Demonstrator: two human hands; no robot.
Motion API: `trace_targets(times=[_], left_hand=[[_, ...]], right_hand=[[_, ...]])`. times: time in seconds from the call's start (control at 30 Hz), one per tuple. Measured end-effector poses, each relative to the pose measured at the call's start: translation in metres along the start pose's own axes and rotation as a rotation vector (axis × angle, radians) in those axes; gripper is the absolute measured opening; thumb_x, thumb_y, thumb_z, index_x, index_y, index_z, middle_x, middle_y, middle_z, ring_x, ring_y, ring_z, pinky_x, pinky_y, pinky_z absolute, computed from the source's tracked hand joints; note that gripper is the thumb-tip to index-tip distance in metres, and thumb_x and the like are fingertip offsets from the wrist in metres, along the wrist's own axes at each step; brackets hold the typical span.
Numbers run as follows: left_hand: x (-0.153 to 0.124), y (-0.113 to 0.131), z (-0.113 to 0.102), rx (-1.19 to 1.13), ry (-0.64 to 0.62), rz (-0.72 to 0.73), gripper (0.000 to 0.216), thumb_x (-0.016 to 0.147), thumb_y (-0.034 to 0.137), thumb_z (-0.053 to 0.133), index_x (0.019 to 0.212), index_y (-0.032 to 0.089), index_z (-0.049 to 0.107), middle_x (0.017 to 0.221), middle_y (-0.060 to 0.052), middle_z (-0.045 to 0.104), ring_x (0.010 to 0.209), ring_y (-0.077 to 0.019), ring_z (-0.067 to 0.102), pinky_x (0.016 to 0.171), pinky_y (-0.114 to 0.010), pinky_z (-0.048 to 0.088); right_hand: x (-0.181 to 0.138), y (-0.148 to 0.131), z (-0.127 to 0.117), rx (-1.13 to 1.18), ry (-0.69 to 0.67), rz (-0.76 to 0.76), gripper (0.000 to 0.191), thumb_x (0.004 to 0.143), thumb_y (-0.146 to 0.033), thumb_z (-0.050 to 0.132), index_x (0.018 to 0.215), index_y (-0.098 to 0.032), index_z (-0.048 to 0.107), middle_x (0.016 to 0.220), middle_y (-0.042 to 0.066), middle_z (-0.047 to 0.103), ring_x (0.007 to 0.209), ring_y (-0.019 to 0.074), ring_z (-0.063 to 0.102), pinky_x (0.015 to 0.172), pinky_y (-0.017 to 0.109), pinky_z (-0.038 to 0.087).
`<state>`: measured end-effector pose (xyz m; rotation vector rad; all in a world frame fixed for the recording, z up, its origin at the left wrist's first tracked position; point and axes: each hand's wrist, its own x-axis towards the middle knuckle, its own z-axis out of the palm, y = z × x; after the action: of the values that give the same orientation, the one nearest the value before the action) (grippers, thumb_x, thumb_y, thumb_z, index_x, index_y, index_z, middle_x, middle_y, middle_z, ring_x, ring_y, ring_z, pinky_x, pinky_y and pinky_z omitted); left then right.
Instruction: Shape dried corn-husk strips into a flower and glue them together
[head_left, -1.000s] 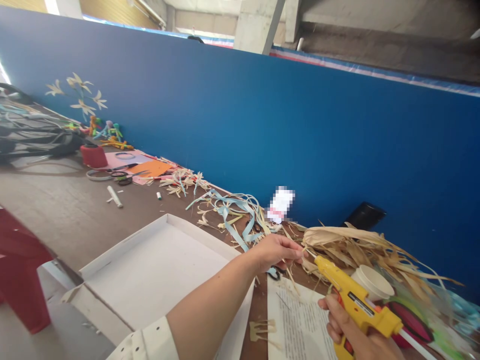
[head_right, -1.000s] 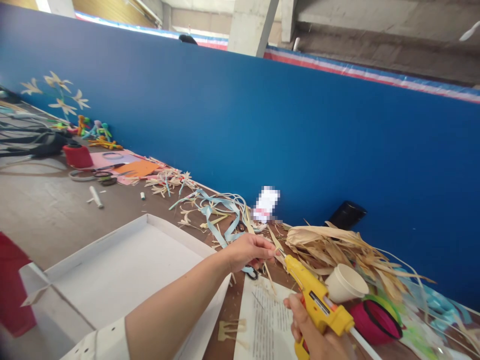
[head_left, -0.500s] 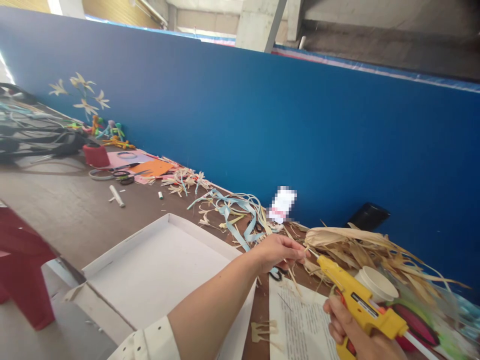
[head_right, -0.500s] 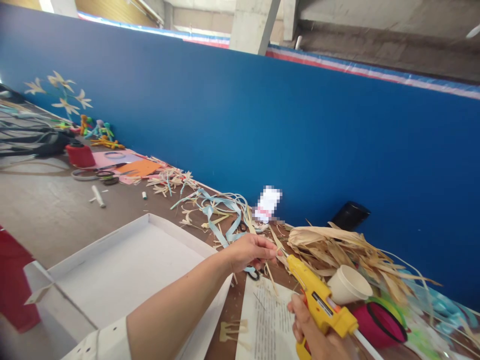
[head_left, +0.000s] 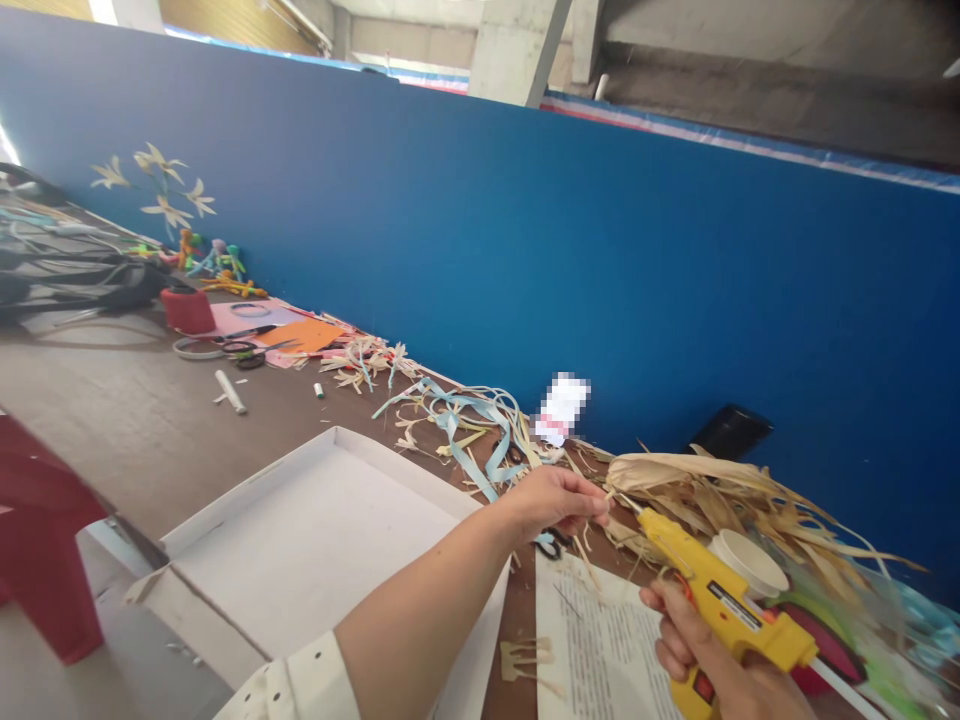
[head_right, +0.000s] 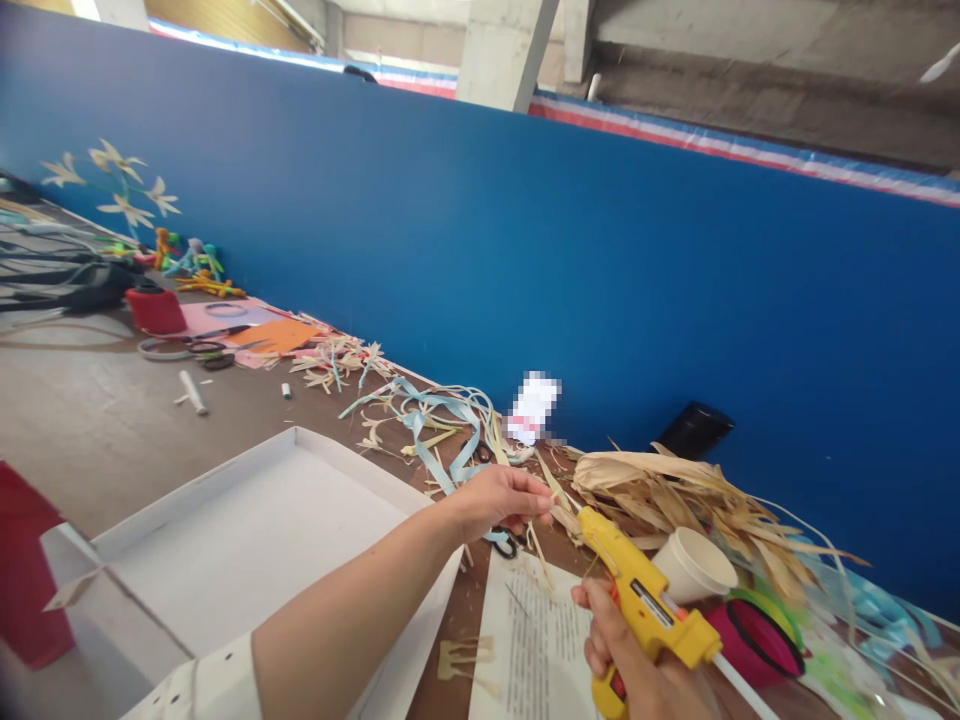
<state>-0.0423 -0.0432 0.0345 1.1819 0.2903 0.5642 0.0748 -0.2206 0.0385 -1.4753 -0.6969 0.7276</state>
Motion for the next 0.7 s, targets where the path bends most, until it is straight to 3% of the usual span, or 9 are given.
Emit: trace_targets(times=[0.13, 0.23, 0.37, 0.47, 0.53, 0.7], left_hand=[[0.003, -0.003, -0.002, 0.03, 0.056, 0.017, 0.032, 0.058, 0.037, 0.076, 0.075, 0.011, 0.066, 0.072, -0.003, 0.065, 0.048, -0.0041, 0.044, 0.048, -0.02, 0.035], [0.005, -0.004, -0.003, 0.064, 0.127, 0.032, 0.027, 0.061, 0.034, 0.074, 0.071, 0.011, 0.064, 0.069, -0.003, 0.065, 0.048, -0.0044, 0.045, 0.048, -0.02, 0.036], [0.004, -0.001, -0.004, 0.104, 0.235, 0.02, 0.023, 0.063, 0.032, 0.073, 0.071, 0.012, 0.063, 0.069, -0.003, 0.064, 0.049, -0.0043, 0.046, 0.047, -0.018, 0.036], [0.005, -0.001, -0.004, 0.106, 0.268, 0.025, 0.024, 0.063, 0.033, 0.072, 0.073, 0.013, 0.062, 0.071, -0.003, 0.065, 0.051, -0.0041, 0.046, 0.047, -0.017, 0.036], [0.005, -0.002, -0.005, 0.104, 0.276, 0.036, 0.022, 0.064, 0.032, 0.071, 0.073, 0.013, 0.062, 0.071, -0.003, 0.064, 0.051, -0.0038, 0.046, 0.046, -0.016, 0.036], [0.007, -0.004, -0.007, 0.086, 0.292, 0.059, 0.018, 0.066, 0.028, 0.07, 0.071, 0.013, 0.062, 0.069, -0.003, 0.063, 0.049, -0.0028, 0.043, 0.043, -0.015, 0.033]], right_hand=[[-0.004, -0.011, 0.012, 0.194, 0.027, 0.044, 0.036, 0.062, -0.031, 0.077, 0.093, -0.021, 0.061, 0.078, 0.003, 0.059, 0.049, 0.0068, 0.04, 0.038, 0.02, 0.036], [-0.001, -0.009, 0.001, 0.379, 0.045, 0.134, 0.034, 0.062, -0.021, 0.078, 0.09, -0.02, 0.058, 0.076, 0.0, 0.056, 0.046, 0.0025, 0.036, 0.036, 0.015, 0.031], [0.003, 0.004, -0.026, 0.686, 0.073, 0.553, 0.023, 0.072, -0.02, 0.07, 0.089, -0.018, 0.054, 0.058, -0.008, 0.037, 0.041, 0.0019, 0.036, 0.032, 0.011, 0.03], [0.002, 0.008, -0.038, 0.884, 0.175, 0.764, 0.016, 0.082, -0.018, 0.056, 0.098, -0.015, 0.052, 0.061, -0.006, 0.038, 0.044, 0.003, 0.044, 0.038, 0.011, 0.04], [0.0, 0.007, -0.04, 0.905, 0.238, 0.777, 0.019, 0.086, -0.016, 0.05, 0.104, -0.013, 0.051, 0.066, -0.003, 0.043, 0.048, 0.004, 0.048, 0.043, 0.014, 0.045], [-0.006, -0.001, -0.034, 0.854, 0.35, 0.724, 0.029, 0.088, -0.007, 0.038, 0.114, -0.013, 0.047, 0.08, 0.003, 0.052, 0.048, 0.0033, 0.05, 0.042, 0.013, 0.046]])
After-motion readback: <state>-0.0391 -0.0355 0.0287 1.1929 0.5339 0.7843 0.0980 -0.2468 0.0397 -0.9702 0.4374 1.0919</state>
